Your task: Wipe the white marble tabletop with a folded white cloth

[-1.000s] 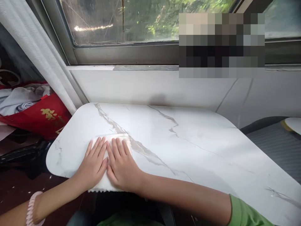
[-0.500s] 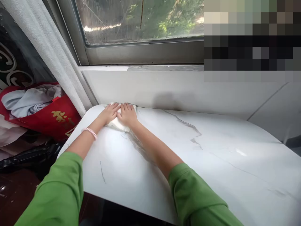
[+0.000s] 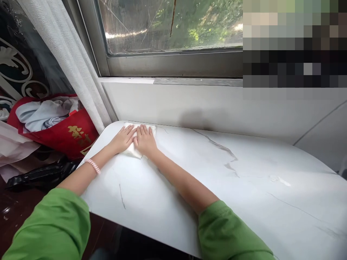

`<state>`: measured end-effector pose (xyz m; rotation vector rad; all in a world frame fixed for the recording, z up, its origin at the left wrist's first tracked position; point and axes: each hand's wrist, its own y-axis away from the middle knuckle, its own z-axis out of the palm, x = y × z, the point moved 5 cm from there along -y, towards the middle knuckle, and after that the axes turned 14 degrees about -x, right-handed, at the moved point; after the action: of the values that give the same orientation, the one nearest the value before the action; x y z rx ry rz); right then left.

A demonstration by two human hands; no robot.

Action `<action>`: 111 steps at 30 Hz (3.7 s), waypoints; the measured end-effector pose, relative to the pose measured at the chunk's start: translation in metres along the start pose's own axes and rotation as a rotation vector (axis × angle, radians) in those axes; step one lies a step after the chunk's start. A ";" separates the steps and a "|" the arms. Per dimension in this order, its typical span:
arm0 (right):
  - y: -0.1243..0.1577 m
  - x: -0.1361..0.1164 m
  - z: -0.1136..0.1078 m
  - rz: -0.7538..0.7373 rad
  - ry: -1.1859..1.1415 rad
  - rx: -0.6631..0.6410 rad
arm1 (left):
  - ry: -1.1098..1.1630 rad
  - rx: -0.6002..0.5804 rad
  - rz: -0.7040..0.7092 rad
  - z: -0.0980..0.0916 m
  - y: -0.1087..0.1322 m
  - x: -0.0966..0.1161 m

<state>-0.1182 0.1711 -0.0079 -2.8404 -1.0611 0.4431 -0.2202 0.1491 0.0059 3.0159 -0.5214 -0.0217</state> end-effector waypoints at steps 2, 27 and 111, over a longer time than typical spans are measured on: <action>0.019 -0.025 0.001 -0.041 -0.011 0.001 | 0.010 0.016 -0.003 0.000 0.033 0.005; -0.018 -0.086 0.016 -0.137 -0.084 -0.149 | 0.057 -0.053 -0.135 0.003 0.079 -0.056; 0.273 0.030 -0.061 -0.052 0.020 -0.188 | 0.064 0.000 0.285 0.008 0.088 0.253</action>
<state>0.0935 -0.0143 -0.0033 -2.9618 -1.2307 0.3270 -0.0115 -0.0192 0.0048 2.8994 -0.9364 0.0918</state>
